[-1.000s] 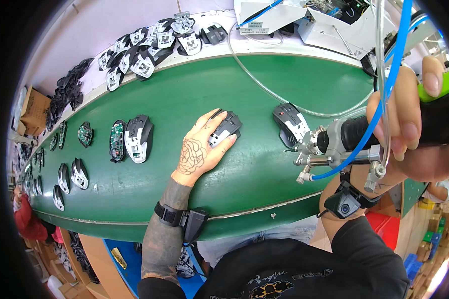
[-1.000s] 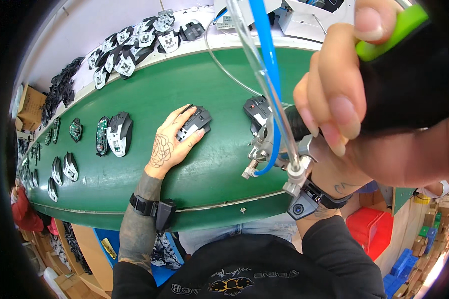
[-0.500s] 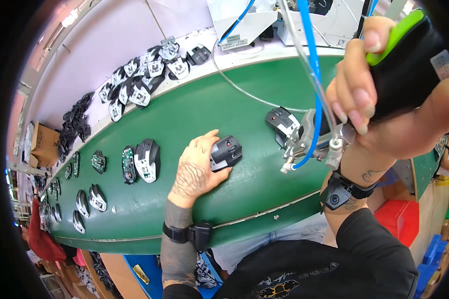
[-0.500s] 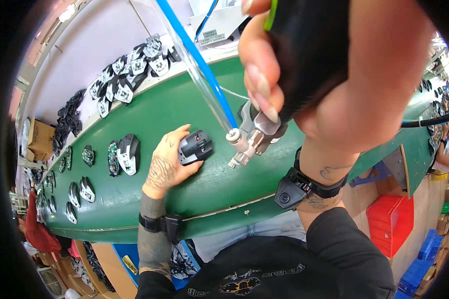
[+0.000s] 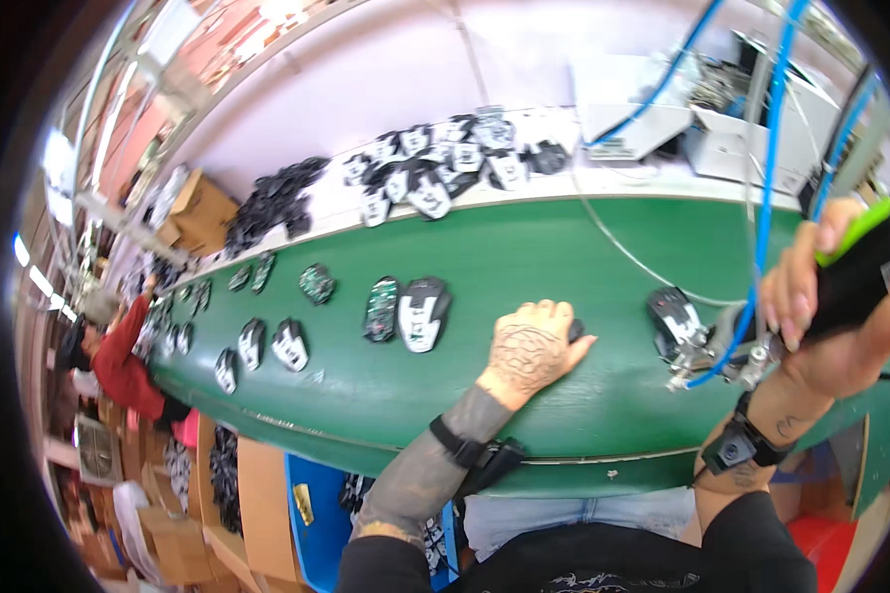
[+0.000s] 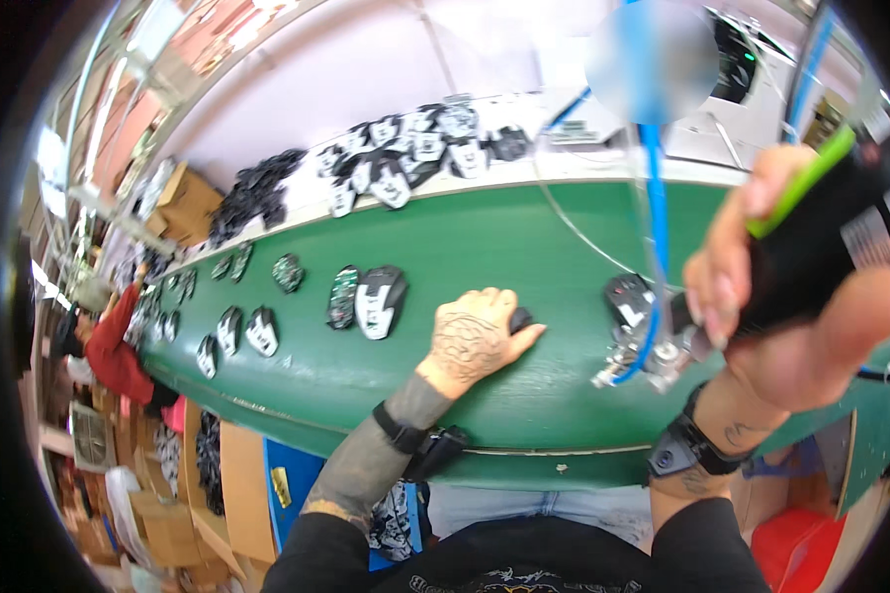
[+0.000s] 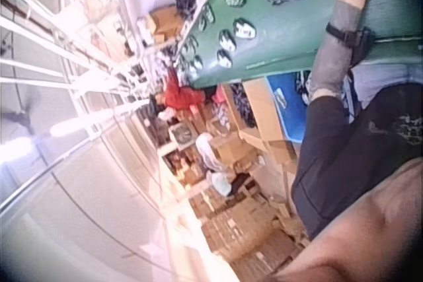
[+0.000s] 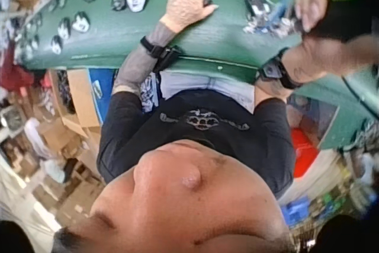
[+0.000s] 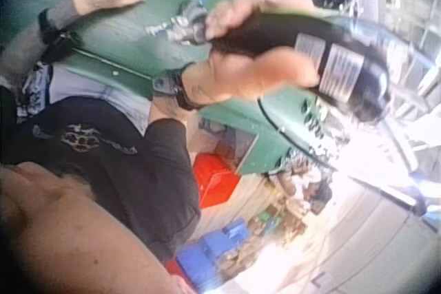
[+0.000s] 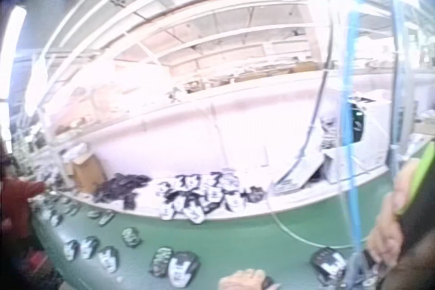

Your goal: Assemble computer mice by placing internal components and using a pneumatic screwdriver to fasten screws.

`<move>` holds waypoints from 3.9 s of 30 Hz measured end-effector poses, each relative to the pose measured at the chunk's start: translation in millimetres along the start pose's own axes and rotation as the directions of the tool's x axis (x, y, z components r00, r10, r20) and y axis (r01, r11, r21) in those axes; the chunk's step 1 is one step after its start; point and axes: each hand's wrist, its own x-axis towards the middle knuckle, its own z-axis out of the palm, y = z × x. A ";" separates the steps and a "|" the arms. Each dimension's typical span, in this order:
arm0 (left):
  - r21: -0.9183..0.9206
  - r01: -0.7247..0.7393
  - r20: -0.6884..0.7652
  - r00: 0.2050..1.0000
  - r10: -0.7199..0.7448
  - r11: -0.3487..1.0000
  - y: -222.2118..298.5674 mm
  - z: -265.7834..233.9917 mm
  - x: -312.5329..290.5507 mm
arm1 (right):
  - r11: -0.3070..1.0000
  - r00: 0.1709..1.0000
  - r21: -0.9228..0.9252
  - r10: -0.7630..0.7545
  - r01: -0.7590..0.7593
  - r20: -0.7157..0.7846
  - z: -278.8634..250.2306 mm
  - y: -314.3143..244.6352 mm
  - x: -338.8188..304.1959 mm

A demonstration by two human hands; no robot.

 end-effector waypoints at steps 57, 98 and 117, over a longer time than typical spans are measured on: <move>-0.578 0.179 0.507 0.843 -0.179 -0.796 -5.0 -7.4 -9.3 | 0.993 0.984 -0.077 0.073 -0.086 -0.161 25.3 5.3 -7.2; -0.612 0.350 0.597 0.792 -0.124 -0.709 5.4 -11.8 -7.3 | 0.996 0.994 -0.070 0.047 -0.054 -0.094 31.3 7.9 -1.4; -0.682 0.006 0.484 0.754 -0.444 -0.731 -21.0 -12.2 -1.5 | 0.997 0.979 0.063 0.064 -0.053 -0.192 63.1 30.2 -1.5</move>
